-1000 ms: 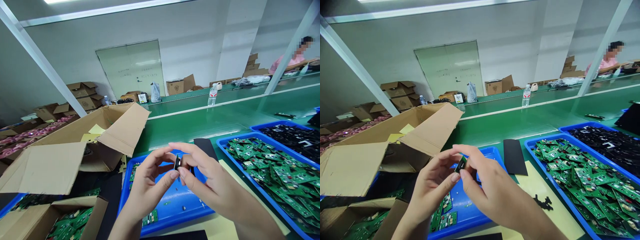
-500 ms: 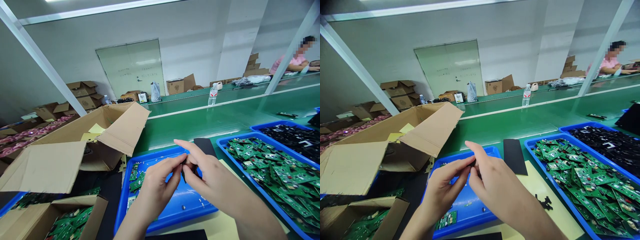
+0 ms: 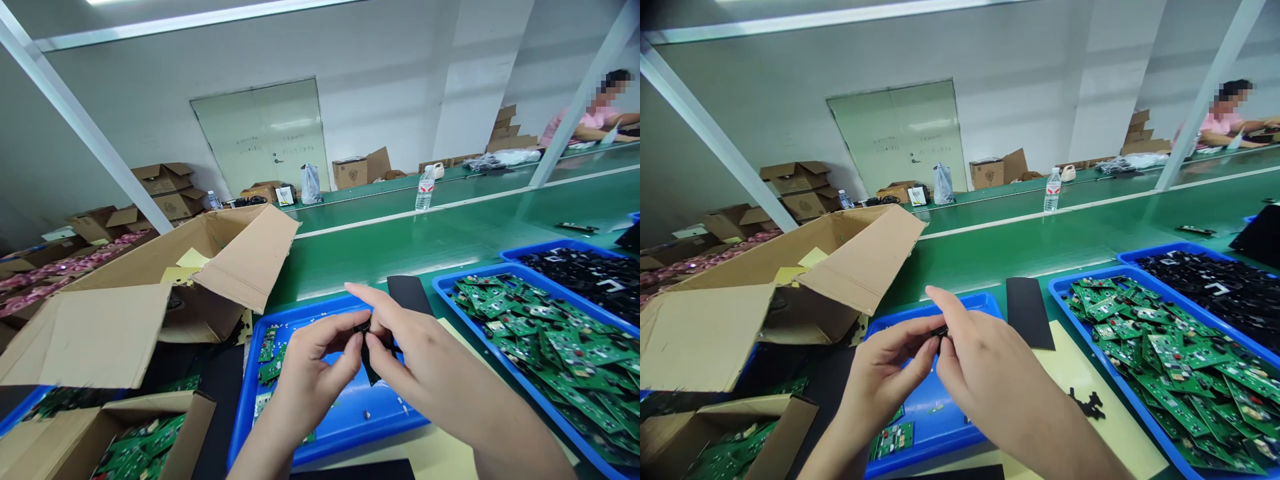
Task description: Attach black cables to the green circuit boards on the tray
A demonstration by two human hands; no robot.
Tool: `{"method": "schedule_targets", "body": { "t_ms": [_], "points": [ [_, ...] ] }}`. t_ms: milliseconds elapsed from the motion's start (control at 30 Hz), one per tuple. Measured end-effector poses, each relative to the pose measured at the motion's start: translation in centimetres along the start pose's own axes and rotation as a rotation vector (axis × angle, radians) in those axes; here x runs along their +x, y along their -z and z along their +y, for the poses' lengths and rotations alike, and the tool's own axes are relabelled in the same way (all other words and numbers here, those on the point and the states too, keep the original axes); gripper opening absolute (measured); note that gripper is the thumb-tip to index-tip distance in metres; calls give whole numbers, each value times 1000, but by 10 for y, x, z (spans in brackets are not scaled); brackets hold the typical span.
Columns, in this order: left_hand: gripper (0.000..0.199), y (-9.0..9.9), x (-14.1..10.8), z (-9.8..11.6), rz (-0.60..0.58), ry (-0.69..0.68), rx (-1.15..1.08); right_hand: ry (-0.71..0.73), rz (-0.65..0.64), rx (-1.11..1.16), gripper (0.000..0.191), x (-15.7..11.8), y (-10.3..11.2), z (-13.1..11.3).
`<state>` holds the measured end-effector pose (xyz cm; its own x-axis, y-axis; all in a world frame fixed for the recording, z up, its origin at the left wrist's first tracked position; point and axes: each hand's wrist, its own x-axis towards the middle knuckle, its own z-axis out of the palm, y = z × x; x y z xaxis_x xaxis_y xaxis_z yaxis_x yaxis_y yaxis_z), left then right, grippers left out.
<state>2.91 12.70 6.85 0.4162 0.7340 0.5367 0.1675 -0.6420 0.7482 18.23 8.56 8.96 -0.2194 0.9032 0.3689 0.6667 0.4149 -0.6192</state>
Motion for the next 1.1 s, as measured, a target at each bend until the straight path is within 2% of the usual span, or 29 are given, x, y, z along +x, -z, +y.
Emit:
{"method": "schedule_targets", "body": {
  "t_ms": [167,267,400,500,567,633,733,867,1000,1100],
  "points": [
    [23,0,1,0,45,-102,78,16,9,6,52,4,-3,1],
    [19,-2,2,0,103,-160,159,67,65,-34,50,7,-8,1],
    [14,-6,1,-3,99,-180,213,88,131,-141,49,11,-16,4],
    [19,-6,-1,-6,168,-218,241,15,241,-278,48,15,-16,11],
    [23,-2,-1,-6,243,-206,208,-48,275,-253,47,15,-11,16],
    [23,4,-1,-3,299,-118,132,-74,207,-85,39,14,-3,18],
    [18,13,-1,4,380,40,12,-100,27,139,30,10,7,16],
    [17,17,-2,8,470,92,-127,-47,-187,274,24,9,9,10],
    [18,17,-1,2,451,68,-102,38,-204,366,23,11,2,6],
    [15,21,2,-5,427,-35,-4,44,-176,361,21,11,0,6]
  ]
}}
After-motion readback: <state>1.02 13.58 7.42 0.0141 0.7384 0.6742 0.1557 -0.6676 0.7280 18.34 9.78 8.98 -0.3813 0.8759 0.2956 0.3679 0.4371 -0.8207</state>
